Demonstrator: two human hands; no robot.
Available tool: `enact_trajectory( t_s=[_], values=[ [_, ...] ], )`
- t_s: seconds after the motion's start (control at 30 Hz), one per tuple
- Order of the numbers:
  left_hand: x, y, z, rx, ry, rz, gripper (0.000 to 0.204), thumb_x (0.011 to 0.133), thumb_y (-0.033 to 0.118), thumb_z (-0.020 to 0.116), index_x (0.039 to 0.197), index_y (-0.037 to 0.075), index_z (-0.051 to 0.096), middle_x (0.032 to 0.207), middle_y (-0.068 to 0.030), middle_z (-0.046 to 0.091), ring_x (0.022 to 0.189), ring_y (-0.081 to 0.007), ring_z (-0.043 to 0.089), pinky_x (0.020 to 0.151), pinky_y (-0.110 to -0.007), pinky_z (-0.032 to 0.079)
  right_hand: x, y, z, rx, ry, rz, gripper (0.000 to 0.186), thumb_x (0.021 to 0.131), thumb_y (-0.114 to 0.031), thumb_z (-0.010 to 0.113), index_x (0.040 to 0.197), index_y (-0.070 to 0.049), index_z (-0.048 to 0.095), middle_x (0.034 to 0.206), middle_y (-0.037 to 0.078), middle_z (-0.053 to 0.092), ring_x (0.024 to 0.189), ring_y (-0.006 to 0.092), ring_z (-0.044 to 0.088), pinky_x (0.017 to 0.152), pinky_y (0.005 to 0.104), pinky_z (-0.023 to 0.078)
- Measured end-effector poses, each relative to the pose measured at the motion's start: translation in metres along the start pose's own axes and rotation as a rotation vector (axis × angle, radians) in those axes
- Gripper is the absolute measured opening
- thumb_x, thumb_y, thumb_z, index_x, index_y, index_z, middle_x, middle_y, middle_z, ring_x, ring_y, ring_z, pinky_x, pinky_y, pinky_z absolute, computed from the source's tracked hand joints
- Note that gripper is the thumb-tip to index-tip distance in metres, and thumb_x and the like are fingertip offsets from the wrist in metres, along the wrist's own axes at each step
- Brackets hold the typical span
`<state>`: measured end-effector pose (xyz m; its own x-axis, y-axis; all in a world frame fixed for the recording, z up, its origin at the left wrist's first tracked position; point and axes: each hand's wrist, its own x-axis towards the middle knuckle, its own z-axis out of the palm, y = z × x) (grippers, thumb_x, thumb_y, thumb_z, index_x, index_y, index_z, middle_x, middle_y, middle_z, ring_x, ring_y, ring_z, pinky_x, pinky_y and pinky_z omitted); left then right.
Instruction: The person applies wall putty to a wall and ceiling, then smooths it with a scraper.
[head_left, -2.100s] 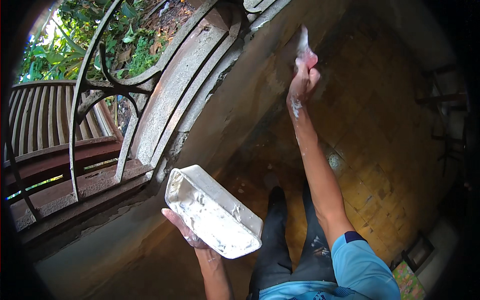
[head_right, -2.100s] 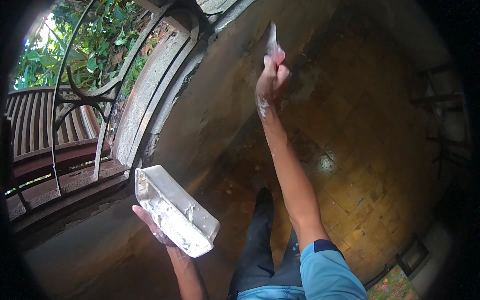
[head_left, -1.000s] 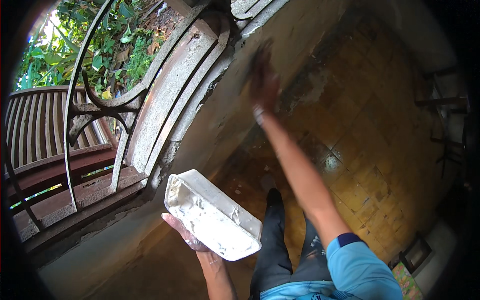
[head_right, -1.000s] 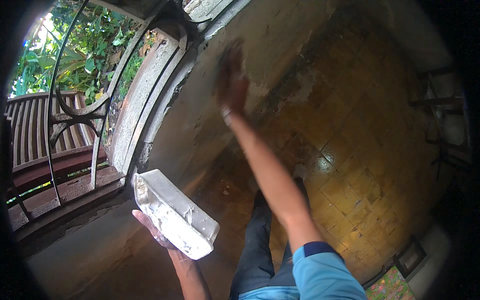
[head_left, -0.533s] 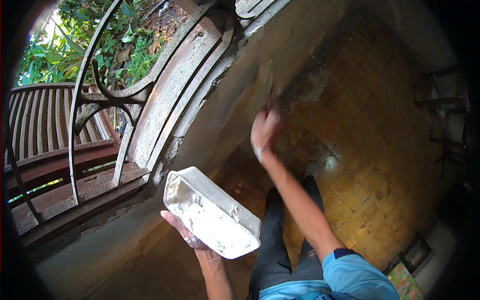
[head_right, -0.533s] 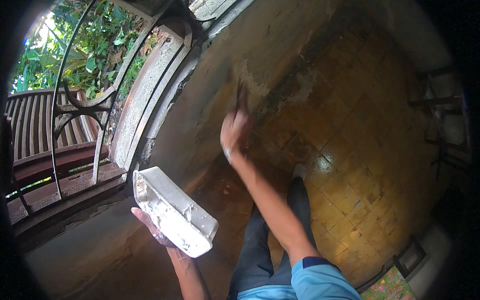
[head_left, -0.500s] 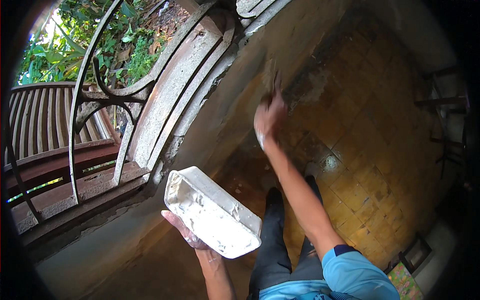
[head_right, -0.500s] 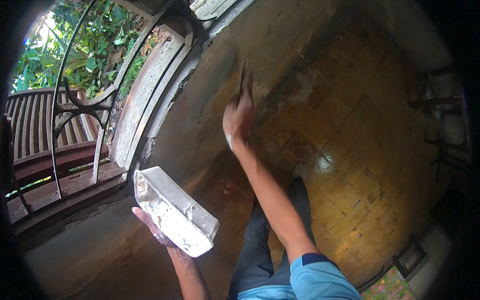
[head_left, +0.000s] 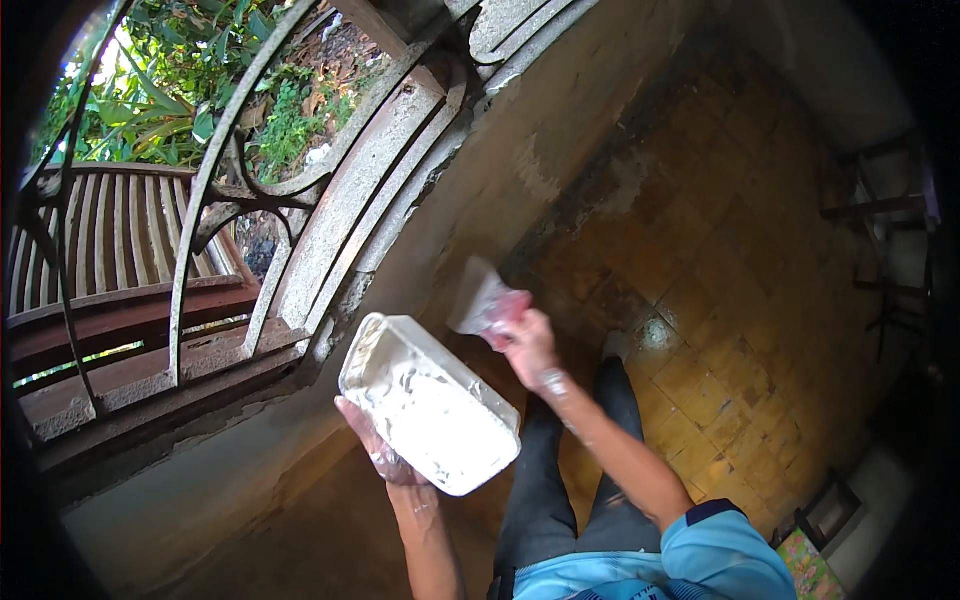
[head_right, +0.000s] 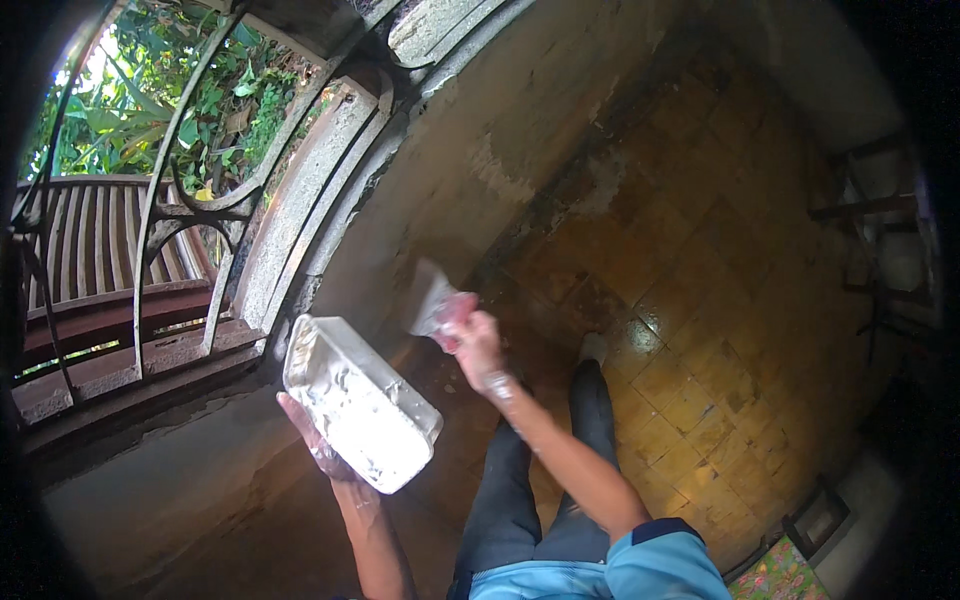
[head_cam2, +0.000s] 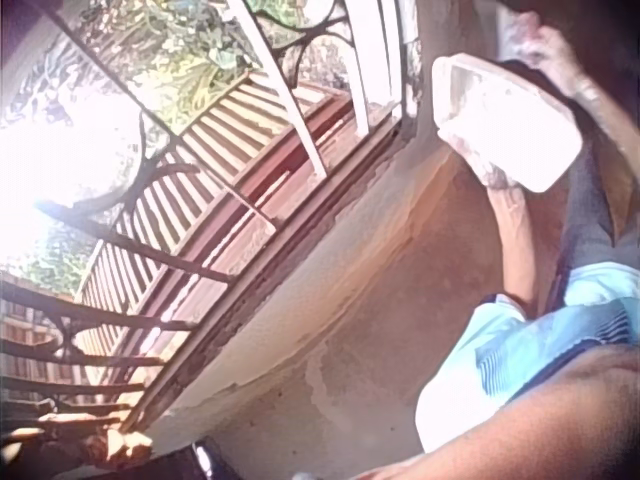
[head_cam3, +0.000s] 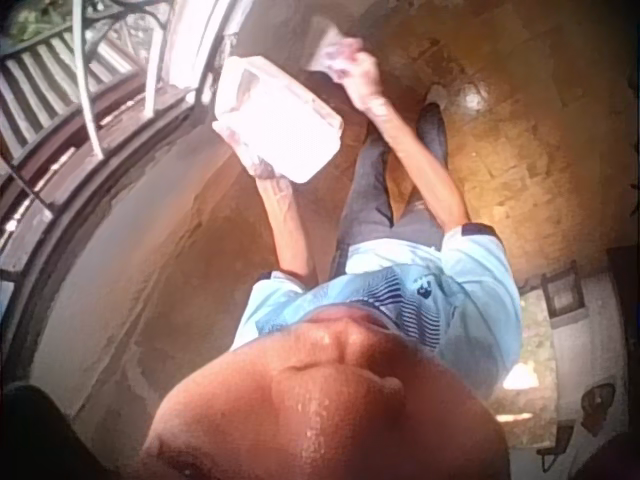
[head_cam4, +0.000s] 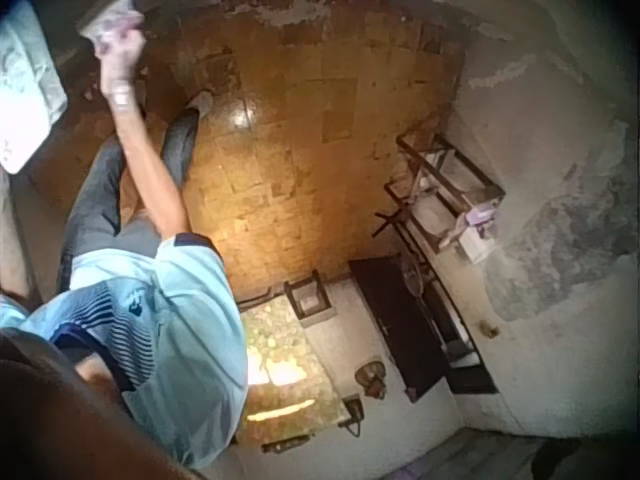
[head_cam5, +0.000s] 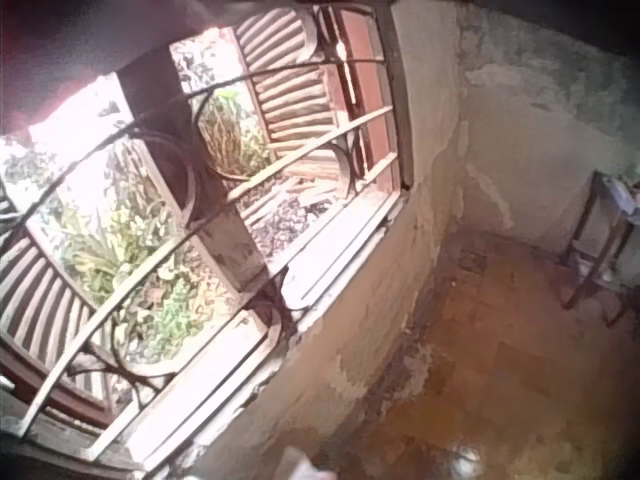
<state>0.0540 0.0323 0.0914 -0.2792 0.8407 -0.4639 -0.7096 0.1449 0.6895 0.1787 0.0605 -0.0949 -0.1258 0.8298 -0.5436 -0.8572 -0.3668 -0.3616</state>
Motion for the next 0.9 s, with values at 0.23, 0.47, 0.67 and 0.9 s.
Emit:
enact_trajectory(
  t_s=[0.23, 0.47, 0.67, 0.9],
  values=[
    [-0.021, 0.0, 0.027, -0.025, -0.169, -0.219, 0.064, 0.092, 0.052, 0.045, 0.137, 0.006, 0.039, 0.13, -0.0124, 0.052, 0.113, -0.0265, 0.055, 0.096, -0.042, 0.046, -0.08, -0.193, 0.053, 0.061, -0.211, -0.119, 0.03, 0.081, 0.007, 0.049, 0.111, 0.004, 0.055, 0.107, 0.013, 0.061, 0.101, 0.021, 0.059, 0.093, 0.0348, 0.046],
    [-0.017, -0.023, 0.065, -0.101, -0.309, -0.378, 0.065, 0.094, 0.053, 0.041, 0.136, 0.004, 0.039, 0.128, -0.0154, 0.053, 0.112, -0.0279, 0.056, 0.096, -0.043, 0.047, -0.155, -0.25, 0.106, -1.083, -0.515, -0.702, 0.034, 0.093, -0.009, 0.047, 0.124, 0.006, 0.053, 0.121, 0.021, 0.058, 0.106, 0.0217, 0.061, 0.104, 0.0414, 0.037],
    [-0.02, -0.034, 0.084, -0.004, -0.299, -0.411, 0.065, 0.094, 0.052, 0.041, 0.137, 0.003, 0.036, 0.132, -0.0163, 0.049, 0.117, -0.0271, 0.052, 0.1, -0.043, 0.043, -0.159, -0.267, 0.108, -1.669, -0.914, -1.024, 0.04, 0.084, -0.023, 0.057, 0.12, -0.005, 0.06, 0.127, 0.014, 0.056, 0.12, 0.0303, 0.052, 0.107, 0.0506, 0.032],
    [-0.023, -0.044, 0.089, 0.082, -0.266, -0.372, 0.064, 0.092, 0.048, 0.044, 0.136, 0.002, 0.036, 0.129, -0.0158, 0.051, 0.115, -0.0266, 0.053, 0.098, -0.042, 0.044, -0.152, -0.279, 0.092, -1.829, -0.937, -0.909, 0.04, 0.078, -0.015, 0.063, 0.117, -0.005, 0.062, 0.126, 0.015, 0.057, 0.121, 0.0326, 0.051, 0.108, 0.0526, 0.028]
  ],
)
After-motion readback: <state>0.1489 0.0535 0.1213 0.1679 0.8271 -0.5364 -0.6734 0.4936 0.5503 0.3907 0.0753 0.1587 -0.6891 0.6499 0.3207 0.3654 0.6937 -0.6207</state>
